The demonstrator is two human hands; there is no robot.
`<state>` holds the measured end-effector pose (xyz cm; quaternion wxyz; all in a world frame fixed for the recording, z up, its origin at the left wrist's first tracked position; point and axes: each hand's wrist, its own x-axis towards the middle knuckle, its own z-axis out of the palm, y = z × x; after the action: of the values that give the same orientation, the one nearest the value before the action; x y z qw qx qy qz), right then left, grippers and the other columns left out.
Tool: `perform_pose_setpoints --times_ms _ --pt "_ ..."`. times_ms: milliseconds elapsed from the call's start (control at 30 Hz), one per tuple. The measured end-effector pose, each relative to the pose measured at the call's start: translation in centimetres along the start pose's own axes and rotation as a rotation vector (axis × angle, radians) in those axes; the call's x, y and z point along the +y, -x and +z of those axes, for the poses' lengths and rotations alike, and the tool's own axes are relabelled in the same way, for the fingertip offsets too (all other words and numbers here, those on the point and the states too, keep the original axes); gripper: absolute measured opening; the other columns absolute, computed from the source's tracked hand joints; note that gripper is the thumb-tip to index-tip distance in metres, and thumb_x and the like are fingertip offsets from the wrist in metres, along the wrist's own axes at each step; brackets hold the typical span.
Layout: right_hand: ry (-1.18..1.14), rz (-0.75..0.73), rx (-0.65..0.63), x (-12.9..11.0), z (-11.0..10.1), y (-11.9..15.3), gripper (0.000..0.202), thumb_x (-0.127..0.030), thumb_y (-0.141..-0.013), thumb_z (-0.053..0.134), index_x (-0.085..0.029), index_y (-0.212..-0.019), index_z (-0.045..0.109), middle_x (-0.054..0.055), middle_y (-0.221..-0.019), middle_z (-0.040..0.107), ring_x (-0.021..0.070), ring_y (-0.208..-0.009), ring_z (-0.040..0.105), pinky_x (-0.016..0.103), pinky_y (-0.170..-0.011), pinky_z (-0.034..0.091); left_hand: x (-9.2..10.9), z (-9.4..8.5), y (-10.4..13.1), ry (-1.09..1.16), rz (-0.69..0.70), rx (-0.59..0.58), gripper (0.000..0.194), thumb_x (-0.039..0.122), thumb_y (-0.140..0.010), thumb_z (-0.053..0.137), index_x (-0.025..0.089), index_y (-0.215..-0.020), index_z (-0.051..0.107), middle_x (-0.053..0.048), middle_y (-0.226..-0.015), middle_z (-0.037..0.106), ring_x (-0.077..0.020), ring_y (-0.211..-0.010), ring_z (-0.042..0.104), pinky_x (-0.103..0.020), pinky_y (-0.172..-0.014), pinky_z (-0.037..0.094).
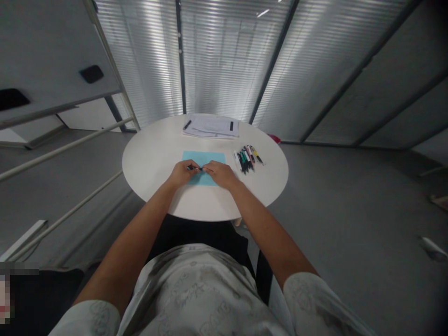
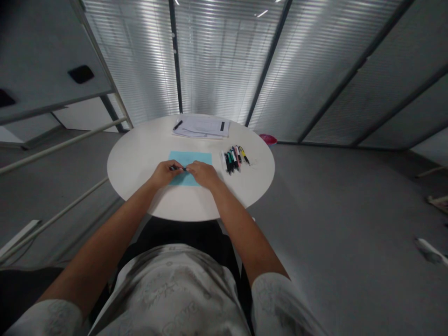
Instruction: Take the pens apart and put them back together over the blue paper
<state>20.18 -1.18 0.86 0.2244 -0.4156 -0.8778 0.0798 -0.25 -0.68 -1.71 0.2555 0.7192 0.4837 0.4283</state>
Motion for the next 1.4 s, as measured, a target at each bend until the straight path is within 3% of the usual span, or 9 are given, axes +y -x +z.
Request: perform_pose_setpoints --times_ms 200,333,600,800,1133,1400 --pt "-0.053 -0.006 0.074 -0.08 0.15 0.14 0.02 -0.028 -0.091 0.058 -0.021 -0.11 0.062 0.005 -0.107 0.062 0.0165 -0.096 0.058 0.027 -0.079 0.042 0.14 0.0 -0.07 -0.001 -0.008 -0.006 0.016 0.032 -0.073 0.07 0.018 -0.081 0.071 -0.004 -0.077 0.072 -0.0145 -0.068 0.06 -0.029 -0.066 0.046" --pt "-0.038 -0.015 0.063 0.31 0.34 -0.13 0.017 -0.029 -0.095 0.053 -0.022 -0.107 0.063 0.004 -0.104 0.061 0.0161 -0.095 0.057 0.027 -0.08 0.042 0.05 -0.08 -0.11 0.009 -0.023 0.003 0.016 0.032 -0.074 0.069 0.018 -0.082 0.071 -0.004 -0.078 0.072 -0.015 -0.07 0.061 -0.029 -0.067 0.046" --pt "0.015 -0.019 0.007 0.06 0.05 -0.2 0.031 -0.034 -0.102 0.04 -0.022 -0.109 0.068 0.005 -0.1 0.063 0.0156 -0.095 0.058 0.027 -0.082 0.04 0.0 -0.04 -0.11 0.024 -0.014 0.004 0.017 0.034 -0.075 0.068 0.018 -0.081 0.07 -0.004 -0.079 0.072 -0.0153 -0.072 0.062 -0.03 -0.069 0.047" --pt "-0.058 0.005 0.061 0.2 0.33 0.0 0.021 -0.03 -0.093 0.057 -0.021 -0.112 0.061 0.004 -0.107 0.064 0.0162 -0.096 0.058 0.027 -0.08 0.042 0.08 -0.04 -0.07 0.023 -0.008 0.017 0.018 0.034 -0.074 0.068 0.018 -0.082 0.07 -0.004 -0.078 0.071 -0.0154 -0.071 0.061 -0.03 -0.069 0.047" --pt "0.023 -0.02 0.03 0.2 0.1 -0.37 0.029 -0.034 -0.101 0.042 -0.022 -0.111 0.067 0.007 -0.102 0.063 0.0171 -0.097 0.059 0.029 -0.086 0.041 0.45 -0.17 -0.06 0.04 -0.028 0.028 0.018 0.036 -0.076 0.067 0.019 -0.082 0.069 -0.004 -0.08 0.072 -0.0162 -0.075 0.063 -0.032 -0.074 0.05" --pt "-0.033 0.005 0.086 0.5 0.42 -0.28 0.019 -0.03 -0.094 0.055 -0.02 -0.109 0.061 0.005 -0.103 0.062 0.0166 -0.093 0.057 0.028 -0.08 0.042 0.5 -0.24 -0.13 0.021 -0.018 0.043 0.017 0.034 -0.076 0.067 0.019 -0.082 0.069 -0.004 -0.081 0.072 -0.0164 -0.076 0.064 -0.031 -0.075 0.049"
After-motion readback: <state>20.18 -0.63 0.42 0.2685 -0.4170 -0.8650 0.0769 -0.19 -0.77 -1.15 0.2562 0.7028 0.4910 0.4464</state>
